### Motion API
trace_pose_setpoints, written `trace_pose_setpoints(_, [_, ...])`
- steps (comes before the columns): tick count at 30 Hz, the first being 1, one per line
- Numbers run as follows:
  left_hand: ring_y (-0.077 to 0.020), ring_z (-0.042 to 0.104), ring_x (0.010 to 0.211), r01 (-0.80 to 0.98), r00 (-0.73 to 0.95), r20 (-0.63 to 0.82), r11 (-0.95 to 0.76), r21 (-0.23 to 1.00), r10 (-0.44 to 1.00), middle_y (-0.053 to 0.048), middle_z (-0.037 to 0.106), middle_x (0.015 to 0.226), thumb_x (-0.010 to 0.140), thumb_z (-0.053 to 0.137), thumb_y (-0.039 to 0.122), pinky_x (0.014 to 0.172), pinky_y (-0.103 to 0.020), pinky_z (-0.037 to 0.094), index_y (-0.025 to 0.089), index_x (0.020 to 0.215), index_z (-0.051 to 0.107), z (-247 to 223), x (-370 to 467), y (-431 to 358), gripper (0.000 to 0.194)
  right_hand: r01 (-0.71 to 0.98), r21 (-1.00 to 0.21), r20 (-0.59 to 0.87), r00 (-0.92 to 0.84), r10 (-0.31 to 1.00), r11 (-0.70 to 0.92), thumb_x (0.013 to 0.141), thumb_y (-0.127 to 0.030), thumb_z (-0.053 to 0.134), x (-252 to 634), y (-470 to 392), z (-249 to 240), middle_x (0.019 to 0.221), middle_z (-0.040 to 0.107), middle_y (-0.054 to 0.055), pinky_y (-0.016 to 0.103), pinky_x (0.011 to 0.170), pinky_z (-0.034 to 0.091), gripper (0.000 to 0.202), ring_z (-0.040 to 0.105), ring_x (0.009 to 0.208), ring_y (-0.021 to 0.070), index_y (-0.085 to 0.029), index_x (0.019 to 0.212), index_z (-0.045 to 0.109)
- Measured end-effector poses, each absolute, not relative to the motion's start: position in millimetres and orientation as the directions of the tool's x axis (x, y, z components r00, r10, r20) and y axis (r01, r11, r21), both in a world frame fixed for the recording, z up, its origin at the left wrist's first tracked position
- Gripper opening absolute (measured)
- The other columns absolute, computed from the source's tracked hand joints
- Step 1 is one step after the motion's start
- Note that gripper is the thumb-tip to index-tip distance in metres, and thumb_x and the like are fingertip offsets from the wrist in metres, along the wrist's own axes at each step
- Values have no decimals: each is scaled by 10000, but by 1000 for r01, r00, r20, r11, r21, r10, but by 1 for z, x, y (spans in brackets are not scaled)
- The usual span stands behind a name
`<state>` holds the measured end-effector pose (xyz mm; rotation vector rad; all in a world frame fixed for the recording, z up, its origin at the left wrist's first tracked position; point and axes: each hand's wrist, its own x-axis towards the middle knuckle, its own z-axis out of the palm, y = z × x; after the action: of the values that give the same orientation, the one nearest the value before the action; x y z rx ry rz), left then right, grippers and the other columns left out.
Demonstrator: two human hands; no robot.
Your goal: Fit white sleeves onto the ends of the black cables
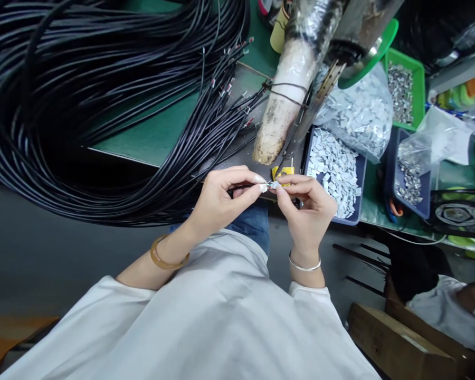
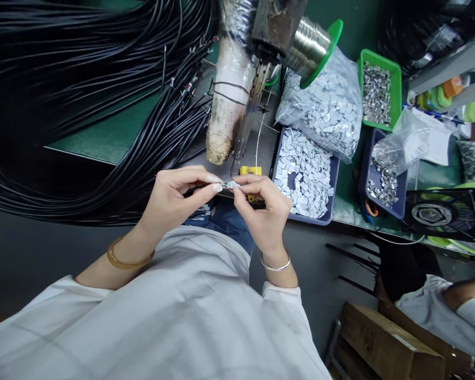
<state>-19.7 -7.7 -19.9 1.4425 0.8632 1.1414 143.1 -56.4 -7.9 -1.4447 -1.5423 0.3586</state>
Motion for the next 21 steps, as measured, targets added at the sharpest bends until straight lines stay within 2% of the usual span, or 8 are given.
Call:
trace_pose_setpoints(3, [-77, 431, 536, -23, 257, 194, -195, 981, 947, -1, 602, 656, 820, 704, 172, 484, -221, 330, 150, 790, 757, -22, -17, -7, 65, 698, -647, 522, 112, 846, 306, 890, -176, 686, 144, -53, -10, 927, 760, 6, 284, 748, 633, 91, 745, 887, 144, -219, 827, 637])
trace_pose_setpoints(7, [-74, 411, 537, 51, 225, 270, -288, 956, 936, 9, 584, 666, 820, 674, 119, 492, -224, 325, 150, 816, 743, -24, -15, -8, 76, 742, -560, 603, 60, 795, 368, 865, -109, 705, 144, -49, -11, 931, 761, -9, 276, 788, 615, 124, 740, 886, 131, -226, 869, 666])
trace_pose_setpoints(13, [-88, 438, 550, 129, 221, 398, -431, 893, 890, 14, 570, 645, 821, 662, 120, 532, -230, 367, 176, 850, 750, -18, -15, -8, 109, 773, -507, 656, 58, 752, 382, 841, -106, 734, 144, -51, -6, 949, 769, -11, 304, 799, 623, 159, 749, 880, 151, -247, 890, 676])
trace_pose_setpoints(19, [-73, 436, 522, 166, 257, 346, -394, 904, 902, 29, 562, 603, 823, 653, 118, 518, -218, 355, 152, 772, 699, -20, -16, -11, 77, 795, -445, 650, -29, 759, 412, 829, -78, 731, 143, -60, -7, 990, 786, 22, 256, 787, 626, 185, 761, 900, 142, -225, 897, 642])
trace_pose_setpoints(21, [-71, 444, 523, 188, 263, 337, -391, 901, 904, 34, 565, 598, 823, 652, 118, 524, -214, 360, 151, 762, 685, -20, -16, -13, 77, 780, -480, 630, -11, 776, 401, 846, -85, 713, 142, -62, -10, 993, 789, 19, 245, 762, 630, 172, 765, 911, 141, -223, 917, 637])
